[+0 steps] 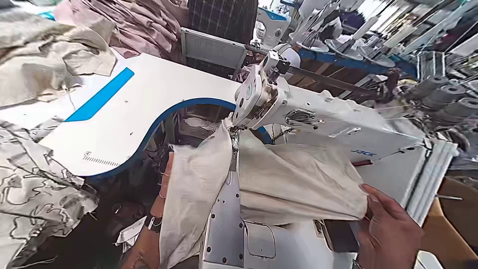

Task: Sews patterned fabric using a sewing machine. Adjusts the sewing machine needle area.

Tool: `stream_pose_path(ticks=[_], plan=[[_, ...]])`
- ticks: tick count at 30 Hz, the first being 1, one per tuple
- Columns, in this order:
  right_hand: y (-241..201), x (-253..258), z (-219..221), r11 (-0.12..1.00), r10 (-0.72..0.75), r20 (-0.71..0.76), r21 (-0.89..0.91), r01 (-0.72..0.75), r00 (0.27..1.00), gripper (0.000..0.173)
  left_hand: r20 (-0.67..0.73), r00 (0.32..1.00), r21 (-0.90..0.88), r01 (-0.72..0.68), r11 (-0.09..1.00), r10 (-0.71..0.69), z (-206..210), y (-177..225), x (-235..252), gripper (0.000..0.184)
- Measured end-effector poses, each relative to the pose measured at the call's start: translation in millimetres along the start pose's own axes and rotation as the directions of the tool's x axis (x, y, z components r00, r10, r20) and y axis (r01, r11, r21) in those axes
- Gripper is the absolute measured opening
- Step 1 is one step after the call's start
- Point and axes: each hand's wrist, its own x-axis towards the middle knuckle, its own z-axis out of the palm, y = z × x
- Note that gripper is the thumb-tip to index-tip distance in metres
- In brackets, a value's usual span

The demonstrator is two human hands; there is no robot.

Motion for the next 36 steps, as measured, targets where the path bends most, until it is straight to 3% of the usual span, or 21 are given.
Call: stream_pose_path(ticks=[2,3,4,5,6,7,8,9,11,14,16,18,19,21,23,26,28,30,32,34,36], plan=[[7,4,-9,0.989,-0.06,-0.118,-0.143,0.043,0.991,0.029,-0.399,0.911,0.385,0.274,0.882,-0.109,32,24,29,0.027],[3,-2,1,0.969,-0.141,-0.073,-0.215,0.122,0.987,0.031,-0.481,0.871,0.597,0.408,0.691,-0.098,36,32,46,0.013],[-4,-15,20,0.929,-0.25,0.036,-0.273,0.25,0.968,0.034,-0.502,0.863,0.787,0.481,0.388,-0.053,38,37,63,0.001],[-12,-34,46,0.861,-0.374,0.187,-0.294,0.415,0.908,0.038,-0.461,0.886,0.885,0.464,0.048,-0.057,44,40,74,0.013],[-20,-55,74,0.75,-0.512,0.345,-0.266,0.605,0.786,0.043,-0.393,0.915,0.901,0.363,-0.239,-0.09,57,36,79,0.019],[-24,-72,103,0.589,-0.652,0.462,-0.19,0.785,0.601,0.042,-0.289,0.949,0.88,0.211,-0.426,-0.126,71,25,76,0.019],[-26,-83,132,0.433,-0.741,0.526,-0.103,0.896,0.418,0.036,-0.151,0.979,0.841,0.054,-0.539,-0.138,79,9,65,0.016],[-26,-86,155,0.331,-0.769,0.564,-0.053,0.942,0.301,0.034,-0.014,0.992,0.794,-0.065,-0.605,-0.125,81,-6,51,0.011],[-21,-73,178,0.296,-0.745,0.611,-0.06,0.953,0.269,0.023,-0.006,0.999,0.795,-0.015,-0.606,-0.032,64,-20,15,0.02],[-15,-54,185,0.349,-0.743,0.571,-0.115,0.93,0.349,0.02,-0.106,0.987,0.822,0.155,-0.547,0.119,9,11,-50,0.025],[2,-62,180,0.411,-0.717,0.59,-0.073,0.909,0.372,0.022,-0.21,0.968,0.934,0.157,-0.321,-0.139,24,36,-90,0.01],[11,-66,188,0.49,-0.682,0.617,-0.011,0.872,0.392,0.023,-0.032,0.864,0.993,0.086,0.084,-0.502,63,52,-84,0.017],[12,-67,193,0.524,-0.661,0.63,0.0,0.852,0.407,0.022,0.08,0.81,0.975,0.057,0.214,-0.58,77,49,-69,0.025],[8,-73,190,0.567,-0.605,0.661,-0.034,0.823,0.444,0.024,0.11,0.895,0.986,-0.043,0.162,-0.432,72,18,-33,0.023],[-3,-81,164,0.6,-0.494,0.754,-0.063,0.797,0.432,0.039,0.044,0.998,0.999,-0.042,0.026,-0.046,38,-32,0,0.019],[-11,-108,117,0.571,-0.474,0.837,0.058,0.819,0.271,0.04,-0.121,0.979,0.983,0.095,0.156,0.166,21,-62,18,0.027],[0,-135,101,0.484,-0.545,0.824,0.157,0.861,0.156,0.02,-0.154,0.964,0.95,0.084,0.301,0.217,21,-68,12,0.026],[0,-144,97,0.425,-0.61,0.788,0.233,0.875,0.086,0.016,-0.156,0.957,0.915,0.047,0.4,0.243,18,-70,17,0.02],[-24,-136,86,0.495,-0.576,0.816,0.308,0.812,0.042,0.016,-0.169,0.97,0.939,0.105,0.326,0.173,13,-62,39,0.026],[-48,-135,65,0.61,-0.522,0.853,0.357,0.708,0.019,0.019,-0.205,0.977,0.969,0.196,0.149,0.051,17,-53,57,0.035],[-51,-136,53,0.662,-0.503,0.863,0.346,0.665,0.052,0.021,-0.181,0.983,0.982,0.179,0.053,0.025,24,-54,63,0.035]])
